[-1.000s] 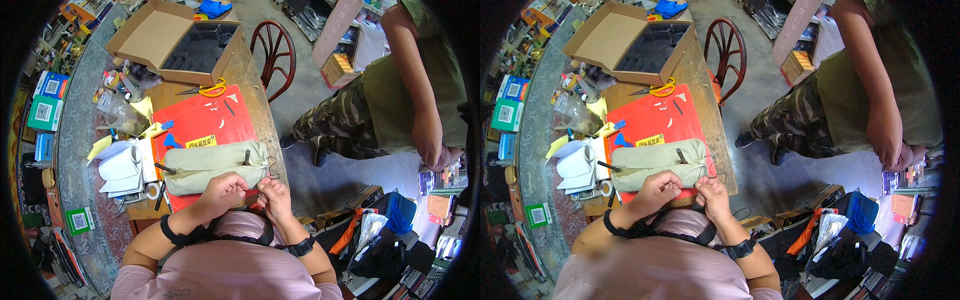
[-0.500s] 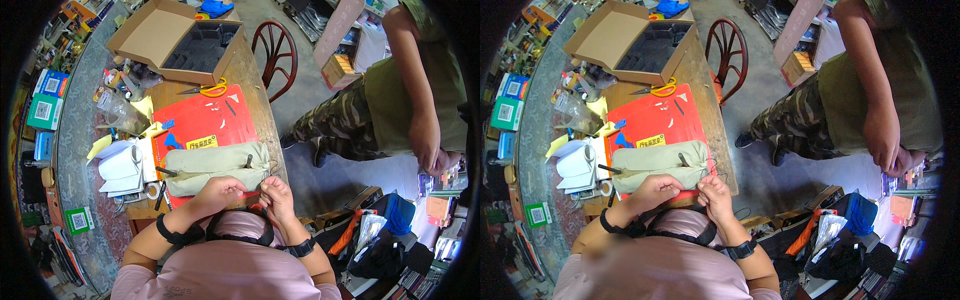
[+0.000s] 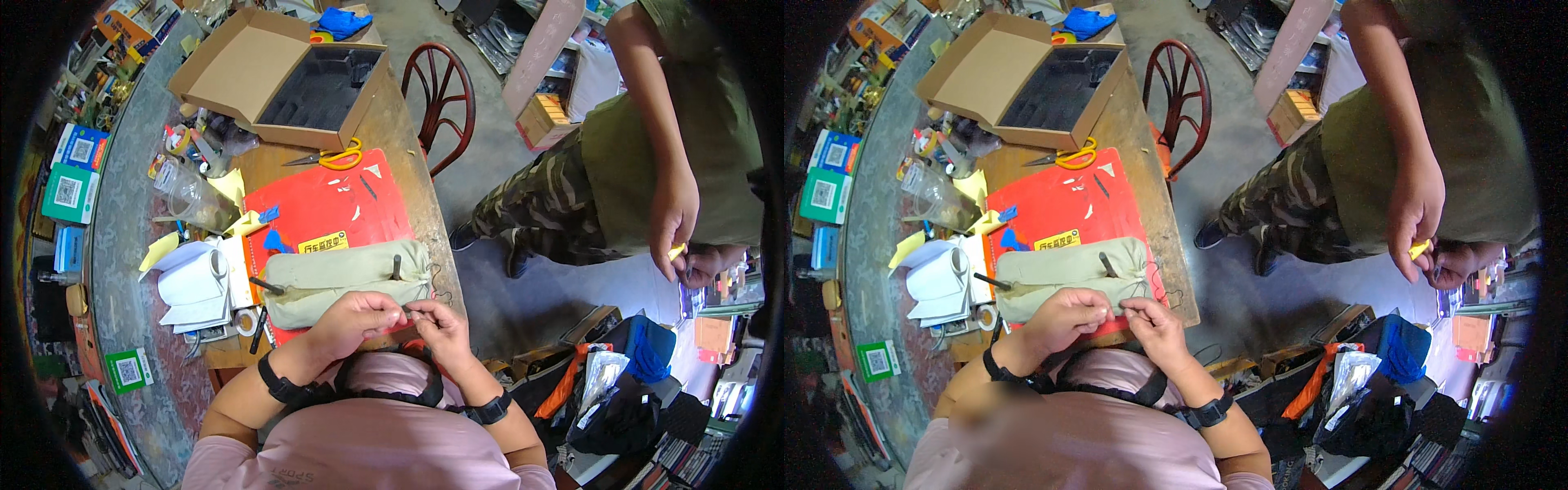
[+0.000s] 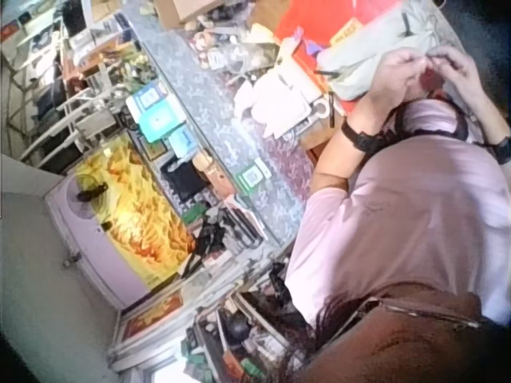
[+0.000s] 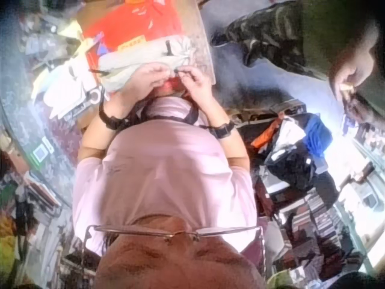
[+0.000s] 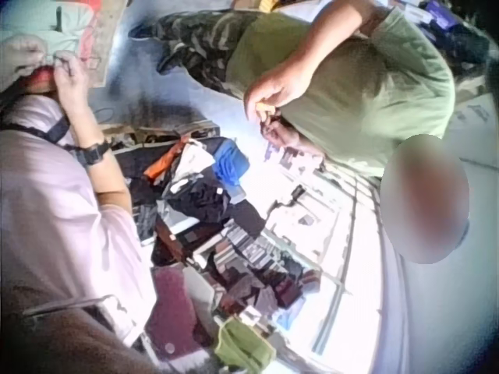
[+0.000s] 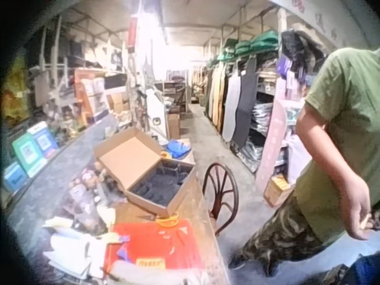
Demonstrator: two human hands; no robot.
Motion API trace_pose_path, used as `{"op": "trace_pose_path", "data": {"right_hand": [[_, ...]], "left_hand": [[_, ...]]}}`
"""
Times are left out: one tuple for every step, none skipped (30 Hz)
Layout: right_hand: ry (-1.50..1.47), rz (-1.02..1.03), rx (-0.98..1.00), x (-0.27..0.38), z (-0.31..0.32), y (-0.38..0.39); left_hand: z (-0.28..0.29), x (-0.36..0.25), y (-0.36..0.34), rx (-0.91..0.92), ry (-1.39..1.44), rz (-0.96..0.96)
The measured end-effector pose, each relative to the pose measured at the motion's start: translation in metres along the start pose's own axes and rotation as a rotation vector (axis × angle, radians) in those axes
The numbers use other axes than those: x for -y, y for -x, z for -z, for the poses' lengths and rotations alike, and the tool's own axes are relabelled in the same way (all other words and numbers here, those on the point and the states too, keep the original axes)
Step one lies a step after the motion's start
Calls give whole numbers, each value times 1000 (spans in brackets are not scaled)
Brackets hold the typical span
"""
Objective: The person folds a light-colored cloth item on a red work surface, then uses a needle and thread to sew along its edge. A second person briefly assists by handing over the cloth item. The person continues stitching and adjusts the cloth as needed.
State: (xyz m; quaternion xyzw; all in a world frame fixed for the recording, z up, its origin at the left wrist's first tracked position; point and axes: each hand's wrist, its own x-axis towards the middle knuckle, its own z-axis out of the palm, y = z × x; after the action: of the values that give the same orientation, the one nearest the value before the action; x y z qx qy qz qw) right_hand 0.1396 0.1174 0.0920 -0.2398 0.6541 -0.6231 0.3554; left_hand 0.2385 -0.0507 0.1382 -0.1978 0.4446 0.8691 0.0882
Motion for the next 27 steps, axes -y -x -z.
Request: {"op": "trace_pose_path", "data": {"right_hand": [[-3,-19,3,0,-1,-1],[-5,-38,6,-2,-1,-2],[-8,-57,9,-3,-2,-3],[8,-21,17,-4,-3,-3],[23,15,24,-5,-3,-4],[39,51,32,-5,-3,-4],[36,32,51,-2,-2,-3],[-15,30,35,1,-2,-2],[-66,27,18,4,-2,-1],[-118,25,-5,6,0,0],[-81,31,14,2,3,-1],[-76,24,4,2,3,-2],[-71,16,-3,3,3,-3],[-67,8,-10,4,3,-4],[-102,9,-11,3,2,-4],[-135,12,-10,1,1,-5],[-169,15,-8,1,0,-6],[-182,17,-8,2,-1,-6],[-196,19,-8,3,-1,-7],[-209,21,-9,4,-2,-7],[-187,9,-6,4,-1,-7],[-164,-4,-4,2,1,-6],[-141,-17,-2,2,2,-5],[-169,-27,3,2,2,-5],[-197,-37,8,3,2,-5],[-224,-47,12,3,2,-5],[-235,-55,15,3,1,-5]], "left_hand": [[1,4,-4,-43,91,-48],[1,10,-10,-86,182,-97],[-2,12,-15,-128,273,-146],[-9,10,-18,-196,127,-194],[-18,6,-20,-264,-20,-242],[-22,4,-21,-330,-167,-290],[-16,9,-26,-379,-520,-492],[-12,13,-25,-347,-635,-529],[-9,14,-23,-314,-750,-564],[-7,14,-22,-274,-866,-598],[-7,12,-19,-218,-951,-586],[-7,10,-17,-172,-977,-544],[-8,8,-15,-128,-1002,-500],[-8,7,-14,-84,-1026,-456],[-8,8,-16,-62,-986,-436],[-7,9,-18,-43,-946,-418],[-6,9,-19,-23,-905,-400],[-6,8,-19,-30,-821,-346],[-6,7,-19,-35,-737,-292],[-7,6,-19,-40,-652,-238],[-6,5,-18,-48,-623,-197],[-4,4,-17,-56,-594,-155],[-4,4,-16,-63,-564,-113],[-4,4,-16,-82,-541,-118],[-6,6,-16,-101,-516,-122],[-7,7,-15,-119,-492,-127],[-8,8,-15,-137,-491,-130]]}}
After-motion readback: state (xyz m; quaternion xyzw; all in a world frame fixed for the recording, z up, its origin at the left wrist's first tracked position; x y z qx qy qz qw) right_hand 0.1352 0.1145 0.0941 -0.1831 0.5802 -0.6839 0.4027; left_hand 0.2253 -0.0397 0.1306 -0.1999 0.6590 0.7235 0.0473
